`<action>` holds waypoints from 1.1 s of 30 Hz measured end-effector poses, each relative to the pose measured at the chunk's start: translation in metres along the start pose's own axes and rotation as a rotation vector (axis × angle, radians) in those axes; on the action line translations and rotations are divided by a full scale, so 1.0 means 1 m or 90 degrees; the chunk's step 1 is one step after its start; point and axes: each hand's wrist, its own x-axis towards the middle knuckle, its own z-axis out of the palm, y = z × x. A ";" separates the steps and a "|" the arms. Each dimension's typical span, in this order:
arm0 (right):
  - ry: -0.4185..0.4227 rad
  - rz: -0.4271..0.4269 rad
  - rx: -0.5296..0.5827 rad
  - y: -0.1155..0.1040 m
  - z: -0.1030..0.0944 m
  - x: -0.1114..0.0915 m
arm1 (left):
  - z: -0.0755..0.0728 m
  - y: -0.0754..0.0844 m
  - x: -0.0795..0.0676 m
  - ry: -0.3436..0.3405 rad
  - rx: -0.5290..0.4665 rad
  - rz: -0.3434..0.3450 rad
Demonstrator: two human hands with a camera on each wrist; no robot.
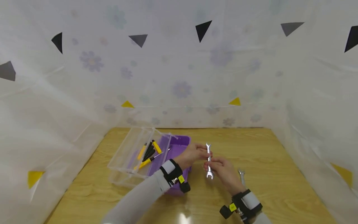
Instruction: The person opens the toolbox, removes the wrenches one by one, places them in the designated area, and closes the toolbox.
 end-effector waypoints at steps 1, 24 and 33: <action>0.006 0.001 -0.005 0.001 -0.002 -0.002 | 0.004 -0.001 0.000 0.007 0.007 -0.004; 0.131 0.067 -0.216 0.038 -0.044 -0.034 | 0.068 -0.029 0.009 0.030 0.142 -0.047; 0.155 0.045 -0.394 0.037 -0.052 -0.046 | 0.090 -0.041 0.012 0.052 0.171 -0.056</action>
